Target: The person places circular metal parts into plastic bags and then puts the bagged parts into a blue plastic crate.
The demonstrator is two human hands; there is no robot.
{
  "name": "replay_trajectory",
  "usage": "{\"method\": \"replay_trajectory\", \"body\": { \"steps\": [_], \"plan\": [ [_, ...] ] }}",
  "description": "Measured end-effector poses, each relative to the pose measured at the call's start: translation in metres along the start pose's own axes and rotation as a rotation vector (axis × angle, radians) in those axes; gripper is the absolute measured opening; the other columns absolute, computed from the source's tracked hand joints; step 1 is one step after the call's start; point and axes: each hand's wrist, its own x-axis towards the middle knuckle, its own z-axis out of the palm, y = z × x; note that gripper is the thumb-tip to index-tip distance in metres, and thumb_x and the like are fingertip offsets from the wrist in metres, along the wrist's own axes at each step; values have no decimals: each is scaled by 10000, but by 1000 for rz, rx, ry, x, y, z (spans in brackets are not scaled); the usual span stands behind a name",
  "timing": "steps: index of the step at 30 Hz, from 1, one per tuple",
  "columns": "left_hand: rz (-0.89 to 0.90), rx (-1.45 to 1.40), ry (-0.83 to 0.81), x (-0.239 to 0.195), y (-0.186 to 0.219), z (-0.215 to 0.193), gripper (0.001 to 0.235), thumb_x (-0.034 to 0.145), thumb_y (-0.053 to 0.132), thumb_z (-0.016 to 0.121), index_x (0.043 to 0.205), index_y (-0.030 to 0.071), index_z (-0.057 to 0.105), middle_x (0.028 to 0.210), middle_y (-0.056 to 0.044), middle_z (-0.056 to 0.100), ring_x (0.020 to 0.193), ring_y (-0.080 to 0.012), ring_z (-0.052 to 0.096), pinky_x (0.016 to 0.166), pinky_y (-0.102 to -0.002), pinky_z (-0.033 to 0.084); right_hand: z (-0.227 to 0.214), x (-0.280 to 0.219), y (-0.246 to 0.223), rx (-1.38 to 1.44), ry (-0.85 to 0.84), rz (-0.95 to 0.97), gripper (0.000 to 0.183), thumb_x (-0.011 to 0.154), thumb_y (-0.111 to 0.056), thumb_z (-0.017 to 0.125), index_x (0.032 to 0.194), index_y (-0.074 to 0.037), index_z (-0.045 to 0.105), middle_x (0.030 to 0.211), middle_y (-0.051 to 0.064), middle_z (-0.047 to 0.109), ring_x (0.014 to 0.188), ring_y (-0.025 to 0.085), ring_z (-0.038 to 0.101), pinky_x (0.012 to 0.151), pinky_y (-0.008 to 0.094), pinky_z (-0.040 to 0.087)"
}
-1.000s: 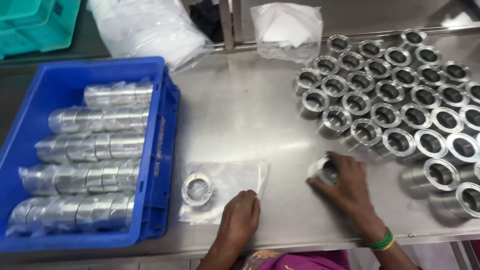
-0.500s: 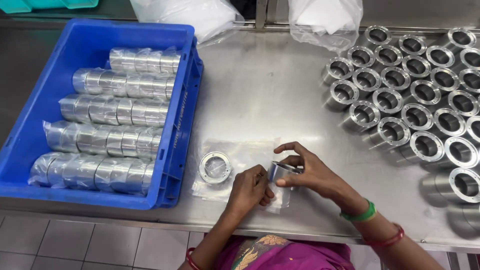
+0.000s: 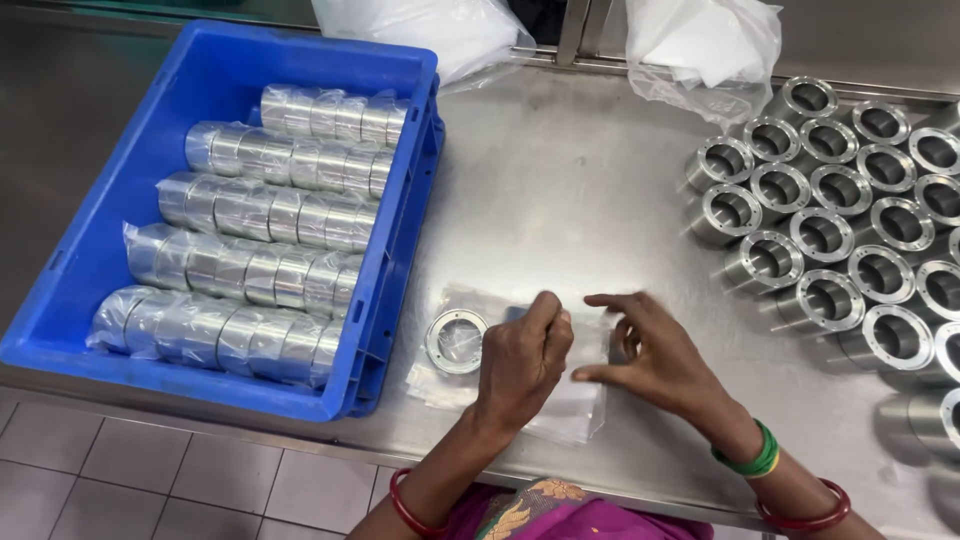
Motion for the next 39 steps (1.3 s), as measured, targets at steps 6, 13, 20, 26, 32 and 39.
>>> {"method": "replay_trajectory", "body": {
  "steps": [6, 13, 20, 26, 32, 39],
  "plan": [
    [31, -153, -59, -1, 31, 19, 280, 1117, 288, 389, 1014, 66, 526, 629, -83, 624, 558, -219, 686, 479, -337, 534, -2, -9, -14, -306, 232, -511, 765, 611, -111, 876, 1313, -18, 586, 1247, 152, 548, 1117, 297, 596, 881, 378, 601],
    [-177, -457, -340, -6, 45, 16, 301, 1112, 296, 427, 1010, 42, 552, 691, -93, 687, 617, -172, 705, 558, -297, 585, -13, -31, 38, -275, 208, -403, 578, 637, -77, 839, 1187, -34, 668, 1156, 143, 610, 976, 217, 654, 691, 307, 607],
    [76, 229, -409, -22, -34, 36, 501, 738, 256, 785, 1112, -5, 576, 994, -208, 650, 916, -354, 644, 772, -458, 552, 11, -33, 103, 745, -60, -82, 119, 841, -55, 789, 947, -1, 784, 846, 42, 664, 824, 156, 593, 688, 293, 485],
    [-109, 355, -320, -10, -13, 70, 441, 889, 325, 728, 1139, 4, 559, 1033, -200, 651, 945, -325, 680, 785, -441, 580, 5, -45, 60, -161, 223, -360, 290, 755, -35, 725, 1037, -71, 777, 967, 105, 539, 911, 246, 575, 772, 358, 512],
    [-300, 10, -379, -7, 5, 58, 509, 856, 343, 761, 1135, -26, 549, 1077, -199, 629, 867, -333, 691, 757, -457, 576, -1, -41, 42, -384, 306, -325, 742, 676, -302, 857, 1229, 68, 530, 1234, 294, 480, 1147, 440, 515, 901, 437, 510],
    [-125, 199, -482, -56, 24, 35, 747, 729, 235, 815, 1317, -58, 459, 1090, -279, 571, 971, -443, 603, 734, -526, 555, -34, 33, 10, 230, 372, 196, 546, 861, -423, 706, 1255, -92, 524, 996, 182, 754, 935, 289, 748, 724, 360, 571]
  ]
}}
